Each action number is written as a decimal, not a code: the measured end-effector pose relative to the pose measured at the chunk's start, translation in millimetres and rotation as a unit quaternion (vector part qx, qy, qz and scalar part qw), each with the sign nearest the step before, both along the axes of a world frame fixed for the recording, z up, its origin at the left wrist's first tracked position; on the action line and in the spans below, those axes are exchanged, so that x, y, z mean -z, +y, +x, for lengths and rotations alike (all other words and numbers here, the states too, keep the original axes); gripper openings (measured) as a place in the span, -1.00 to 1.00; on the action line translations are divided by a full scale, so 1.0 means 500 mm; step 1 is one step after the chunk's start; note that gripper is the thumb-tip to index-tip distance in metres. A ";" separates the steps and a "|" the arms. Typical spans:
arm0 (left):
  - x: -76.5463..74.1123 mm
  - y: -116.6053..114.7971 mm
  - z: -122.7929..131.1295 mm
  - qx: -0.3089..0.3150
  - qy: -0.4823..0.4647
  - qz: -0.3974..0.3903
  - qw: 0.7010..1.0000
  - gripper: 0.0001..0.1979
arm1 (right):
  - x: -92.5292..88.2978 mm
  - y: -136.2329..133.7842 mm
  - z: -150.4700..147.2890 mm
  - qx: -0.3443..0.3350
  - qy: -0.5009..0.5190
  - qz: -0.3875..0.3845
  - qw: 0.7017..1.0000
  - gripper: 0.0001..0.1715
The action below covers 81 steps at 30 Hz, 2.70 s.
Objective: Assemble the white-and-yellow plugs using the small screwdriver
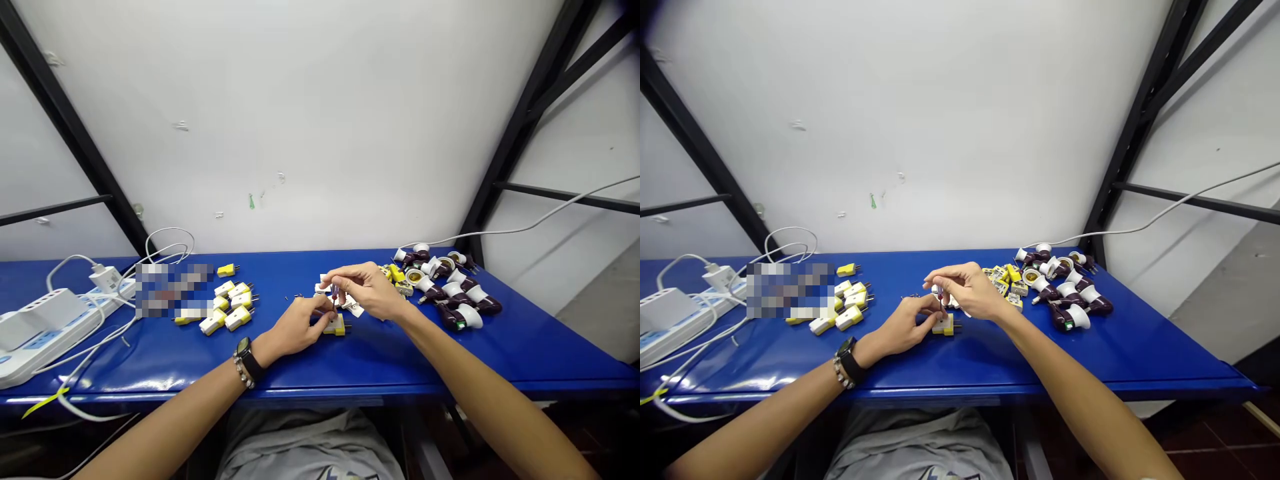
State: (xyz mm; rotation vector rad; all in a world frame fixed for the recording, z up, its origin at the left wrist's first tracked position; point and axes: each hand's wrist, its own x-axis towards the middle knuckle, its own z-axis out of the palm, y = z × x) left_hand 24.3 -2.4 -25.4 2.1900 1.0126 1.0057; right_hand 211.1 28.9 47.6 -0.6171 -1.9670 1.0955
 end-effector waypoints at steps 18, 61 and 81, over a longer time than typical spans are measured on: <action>0.003 0.003 0.002 -0.003 -0.034 0.035 0.999 -0.85 | 0.008 -0.003 -0.001 0.010 0.002 0.024 1.000 -0.71; -0.006 0.008 0.012 -0.115 0.003 0.018 0.993 -0.75 | 0.030 -0.003 -0.014 -0.005 -0.064 0.038 0.997 -0.75; -0.023 -0.002 -0.021 -0.055 0.124 0.008 0.991 -0.66 | 0.033 0.022 -0.008 0.089 0.105 0.028 0.990 -0.67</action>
